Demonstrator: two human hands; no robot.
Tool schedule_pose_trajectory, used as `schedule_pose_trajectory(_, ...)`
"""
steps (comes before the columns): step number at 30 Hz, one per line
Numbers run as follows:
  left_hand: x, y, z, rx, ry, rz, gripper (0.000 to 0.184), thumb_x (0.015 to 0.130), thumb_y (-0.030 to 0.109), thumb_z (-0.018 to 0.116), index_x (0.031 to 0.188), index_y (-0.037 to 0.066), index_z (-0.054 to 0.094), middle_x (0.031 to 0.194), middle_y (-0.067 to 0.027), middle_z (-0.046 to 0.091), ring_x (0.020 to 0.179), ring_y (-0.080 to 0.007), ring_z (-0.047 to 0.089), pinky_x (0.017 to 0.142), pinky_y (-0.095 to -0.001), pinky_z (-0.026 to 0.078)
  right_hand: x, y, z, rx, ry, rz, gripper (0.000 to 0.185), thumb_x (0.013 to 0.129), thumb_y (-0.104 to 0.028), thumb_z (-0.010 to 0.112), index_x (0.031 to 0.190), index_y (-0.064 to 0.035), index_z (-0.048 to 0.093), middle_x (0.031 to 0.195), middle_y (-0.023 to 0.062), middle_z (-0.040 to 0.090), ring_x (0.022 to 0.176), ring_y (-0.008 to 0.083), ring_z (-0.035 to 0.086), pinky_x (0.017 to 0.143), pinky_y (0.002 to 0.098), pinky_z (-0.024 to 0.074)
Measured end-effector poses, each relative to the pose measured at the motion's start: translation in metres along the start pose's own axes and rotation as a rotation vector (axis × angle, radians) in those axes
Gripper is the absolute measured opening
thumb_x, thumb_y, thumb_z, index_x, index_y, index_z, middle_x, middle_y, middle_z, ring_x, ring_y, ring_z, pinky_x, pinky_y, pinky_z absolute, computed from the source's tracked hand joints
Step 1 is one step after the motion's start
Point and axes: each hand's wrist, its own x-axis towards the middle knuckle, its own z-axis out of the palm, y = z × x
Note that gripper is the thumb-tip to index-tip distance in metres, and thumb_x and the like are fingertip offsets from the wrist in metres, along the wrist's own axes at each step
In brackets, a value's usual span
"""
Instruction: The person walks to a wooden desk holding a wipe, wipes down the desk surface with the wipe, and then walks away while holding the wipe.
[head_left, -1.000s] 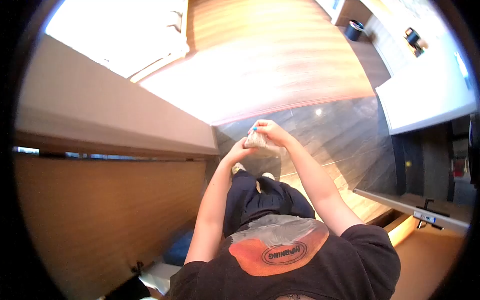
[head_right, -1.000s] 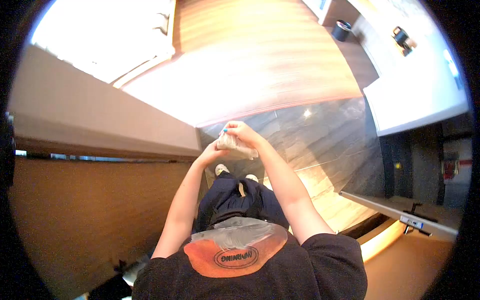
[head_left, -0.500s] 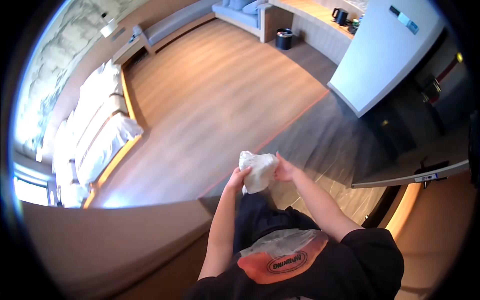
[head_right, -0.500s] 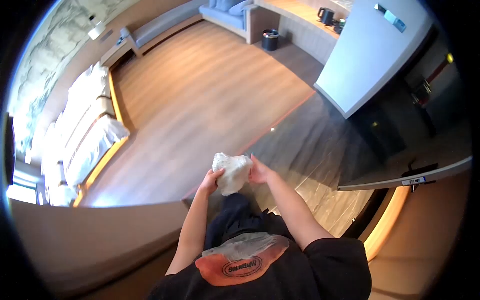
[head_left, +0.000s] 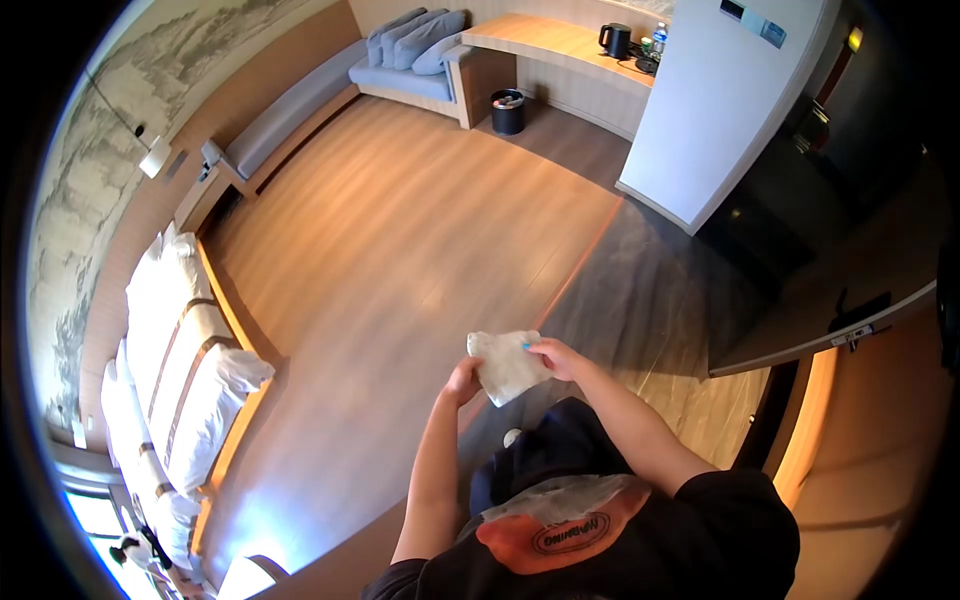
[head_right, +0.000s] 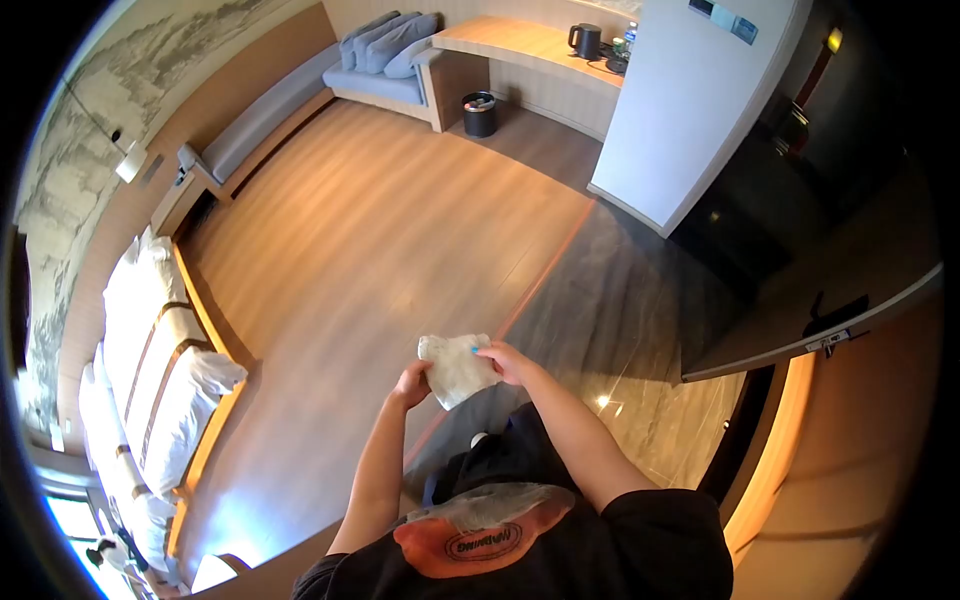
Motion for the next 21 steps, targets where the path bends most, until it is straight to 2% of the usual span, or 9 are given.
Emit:
schedule_pose_trajectory(4, 0.049, 0.011, 0.008, 0.024, -0.067, -0.002, 0.041, 0.086, 0.015, 0.042, 0.121, -0.005, 0.044, 0.119, -0.0143, 0.054, 0.108, -0.0243, 0.052, 0.095, -0.0362, 0.04, 0.019, -0.022, -0.03, 0.104, 0.064, 0.008, 0.031, 0.085, -0.011, 0.053, 0.115, -0.0012, 0.051, 0.106, 0.0113, 0.061, 0.096, 0.0214, 0.061, 0.085, 0.0352, 0.0488)
schedule_pose_trajectory(8, 0.098, 0.034, 0.027, 0.24, 0.052, -0.041, 0.038, 0.085, 0.01, 0.043, 0.119, -0.005, 0.046, 0.114, -0.013, 0.056, 0.103, -0.0225, 0.054, 0.09, -0.0353, 0.043, 0.031, -0.056, -0.063, 0.073, -0.001, -0.043, 0.029, 0.084, -0.005, 0.052, 0.112, 0.0003, 0.052, 0.102, 0.0144, 0.061, 0.094, 0.0231, 0.061, 0.081, 0.0354, 0.0507)
schedule_pose_trajectory(10, 0.133, 0.055, 0.041, 0.315, 0.064, -0.066, 0.035, 0.085, 0.007, 0.045, 0.118, -0.004, 0.048, 0.112, -0.0122, 0.057, 0.101, -0.0215, 0.055, 0.088, -0.0344, 0.044, 0.049, -0.088, -0.086, 0.083, 0.08, -0.067, 0.028, 0.083, -0.002, 0.051, 0.11, 0.0012, 0.053, 0.099, 0.0152, 0.061, 0.092, 0.0241, 0.061, 0.079, 0.0362, 0.0513)
schedule_pose_trajectory(13, 0.181, 0.093, 0.079, 0.408, 0.036, 0.028, 0.036, 0.085, 0.006, 0.049, 0.121, -0.002, 0.048, 0.11, -0.0116, 0.057, 0.098, -0.0208, 0.056, 0.087, -0.0326, 0.045, 0.068, -0.136, -0.122, 0.158, 0.111, -0.193, 0.024, 0.083, -0.001, 0.05, 0.106, 0.0015, 0.055, 0.097, 0.0151, 0.061, 0.089, 0.0257, 0.062, 0.076, 0.0373, 0.0518)
schedule_pose_trajectory(14, 0.197, 0.108, 0.094, 0.498, -0.032, 0.078, 0.037, 0.086, 0.006, 0.049, 0.122, -0.001, 0.048, 0.11, -0.0112, 0.058, 0.097, -0.0207, 0.056, 0.086, -0.0324, 0.045, 0.073, -0.156, -0.134, 0.187, 0.107, -0.253, 0.022, 0.083, -0.001, 0.049, 0.104, 0.0014, 0.056, 0.096, 0.0148, 0.061, 0.088, 0.0263, 0.062, 0.075, 0.0377, 0.0519)
schedule_pose_trajectory(17, 0.245, 0.146, 0.14, 0.673, -0.188, 0.187, 0.044, 0.084, 0.005, 0.05, 0.127, 0.001, 0.045, 0.11, -0.0107, 0.058, 0.098, -0.0219, 0.056, 0.086, -0.0313, 0.044, 0.078, -0.223, -0.175, 0.158, 0.044, -0.221, 0.02, 0.085, -0.006, 0.047, 0.099, 0.0001, 0.059, 0.099, 0.0158, 0.061, 0.088, 0.0283, 0.062, 0.075, 0.0377, 0.0518)
schedule_pose_trajectory(18, 0.26, 0.154, 0.156, 0.675, -0.202, 0.198, 0.049, 0.082, 0.004, 0.051, 0.13, 0.001, 0.043, 0.11, -0.0108, 0.058, 0.099, -0.0231, 0.056, 0.087, -0.0307, 0.043, 0.077, -0.242, -0.182, 0.052, -0.041, -0.342, 0.021, 0.087, -0.014, 0.046, 0.095, -0.0024, 0.062, 0.099, 0.0155, 0.061, 0.088, 0.028, 0.062, 0.075, 0.0386, 0.0515)
schedule_pose_trajectory(21, 0.295, 0.173, 0.185, 0.552, -0.236, 0.214, 0.059, 0.079, 0.007, 0.054, 0.135, 0.004, 0.035, 0.115, -0.0104, 0.056, 0.103, -0.024, 0.053, 0.089, -0.0297, 0.04, 0.076, -0.288, -0.195, 0.222, 0.064, -0.309, 0.027, 0.089, -0.019, 0.045, 0.105, -0.0031, 0.06, 0.098, 0.0145, 0.061, 0.09, 0.0262, 0.061, 0.078, 0.04, 0.05)
